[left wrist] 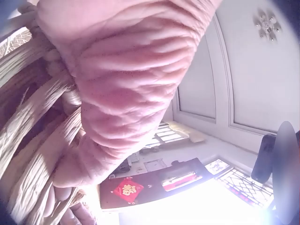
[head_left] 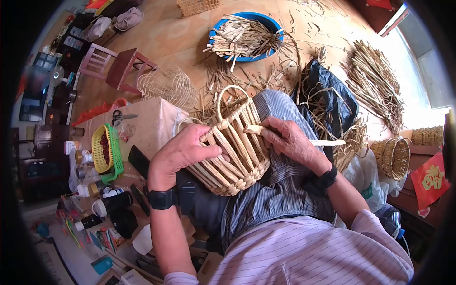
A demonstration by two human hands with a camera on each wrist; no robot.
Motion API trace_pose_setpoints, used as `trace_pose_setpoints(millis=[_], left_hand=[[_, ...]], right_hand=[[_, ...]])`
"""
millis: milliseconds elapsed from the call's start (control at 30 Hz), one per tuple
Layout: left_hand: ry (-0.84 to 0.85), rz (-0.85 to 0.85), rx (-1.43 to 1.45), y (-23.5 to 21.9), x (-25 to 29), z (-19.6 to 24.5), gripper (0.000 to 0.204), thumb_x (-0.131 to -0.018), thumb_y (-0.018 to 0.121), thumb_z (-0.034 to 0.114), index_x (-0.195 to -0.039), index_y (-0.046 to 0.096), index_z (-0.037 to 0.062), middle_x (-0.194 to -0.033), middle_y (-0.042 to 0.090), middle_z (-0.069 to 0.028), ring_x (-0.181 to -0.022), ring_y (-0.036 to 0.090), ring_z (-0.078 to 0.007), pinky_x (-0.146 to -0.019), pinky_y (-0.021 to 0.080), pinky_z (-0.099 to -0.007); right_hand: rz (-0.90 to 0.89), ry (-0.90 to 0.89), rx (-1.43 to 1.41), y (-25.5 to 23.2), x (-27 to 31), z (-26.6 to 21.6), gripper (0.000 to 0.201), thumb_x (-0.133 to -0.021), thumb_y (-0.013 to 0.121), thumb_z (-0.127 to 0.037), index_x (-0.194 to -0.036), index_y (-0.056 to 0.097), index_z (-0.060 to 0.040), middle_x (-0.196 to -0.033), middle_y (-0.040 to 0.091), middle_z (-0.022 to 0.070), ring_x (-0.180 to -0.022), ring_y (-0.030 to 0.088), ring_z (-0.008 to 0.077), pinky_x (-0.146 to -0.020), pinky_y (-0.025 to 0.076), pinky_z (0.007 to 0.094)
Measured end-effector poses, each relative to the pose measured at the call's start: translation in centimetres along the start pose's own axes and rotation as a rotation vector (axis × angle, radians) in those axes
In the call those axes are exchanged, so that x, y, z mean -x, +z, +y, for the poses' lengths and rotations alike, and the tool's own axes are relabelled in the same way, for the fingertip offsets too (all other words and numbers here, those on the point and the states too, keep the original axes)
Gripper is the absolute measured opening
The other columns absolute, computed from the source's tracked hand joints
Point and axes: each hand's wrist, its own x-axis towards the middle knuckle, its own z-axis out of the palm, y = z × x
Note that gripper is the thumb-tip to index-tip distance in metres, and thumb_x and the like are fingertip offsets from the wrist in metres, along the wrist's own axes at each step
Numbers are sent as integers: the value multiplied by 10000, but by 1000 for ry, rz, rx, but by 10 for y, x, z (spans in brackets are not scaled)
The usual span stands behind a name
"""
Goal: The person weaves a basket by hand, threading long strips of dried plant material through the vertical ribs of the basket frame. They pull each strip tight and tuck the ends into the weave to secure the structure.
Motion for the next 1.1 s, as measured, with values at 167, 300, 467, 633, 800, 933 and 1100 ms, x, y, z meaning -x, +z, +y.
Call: trace_pose_setpoints(millis=[167, 300, 467, 633, 800, 933, 1100], left_hand=[[-8, 36, 67, 6, 3, 3, 382, -941, 715, 135, -1267, 781, -52, -1066, 811, -22, -960, 686, -58, -912, 559, -275], [-16, 73, -51, 4, -1, -2, 378, -908, 701, 136, -1228, 781, -50, -994, 800, -15, -891, 670, -64, -865, 559, -297], [-28, 89, -75, 5, -1, 2, 379, -903, 708, 139, -1217, 787, -58, -1001, 810, -26, -911, 690, -80, -885, 571, -307], [-23, 98, -92, 6, -1, 5, 390, -899, 710, 140, -1227, 785, -57, -1014, 816, -34, -928, 700, -87, -898, 574, -311], [-18, 107, -98, 6, 0, 3, 393, -893, 714, 147, -1224, 784, -52, -1010, 814, -35, -923, 698, -88, -890, 572, -313], [-32, 119, -83, 6, -2, -4, 399, -885, 714, 158, -1219, 781, -50, -978, 792, -28, -900, 678, -90, -873, 564, -312], [-30, 87, -106, 2, -3, -2, 411, -878, 704, 172, -1216, 777, -49, -942, 764, -15, -871, 648, -94, -851, 554, -317]], right_hand=[[31, 30, 10, 2, -1, -4, 211, -1137, 660, -208, -1173, 702, -4, -764, 698, 80, -611, 623, 161, -606, 519, 342], [46, 4, 21, 3, -1, 0, 202, -1136, 662, -202, -1159, 701, -6, -767, 704, 86, -638, 650, 177, -618, 529, 350], [66, -14, 37, 5, -1, 1, 180, -1132, 663, -182, -1138, 695, -6, -767, 710, 102, -664, 686, 214, -640, 548, 367], [78, -14, 29, 6, 1, -1, 165, -1127, 667, -160, -1144, 694, 1, -770, 713, 104, -684, 708, 218, -662, 563, 362], [95, -16, 33, 8, 1, -3, 160, -1123, 670, -150, -1149, 695, 6, -777, 716, 112, -704, 729, 218, -676, 574, 354], [89, -28, 59, 8, 0, -1, 153, -1121, 671, -142, -1140, 694, 8, -786, 718, 112, -698, 722, 212, -674, 568, 359], [102, -69, 72, 8, 0, 0, 150, -1122, 673, -144, -1125, 693, 5, -766, 700, 96, -669, 680, 187, -665, 554, 354]])
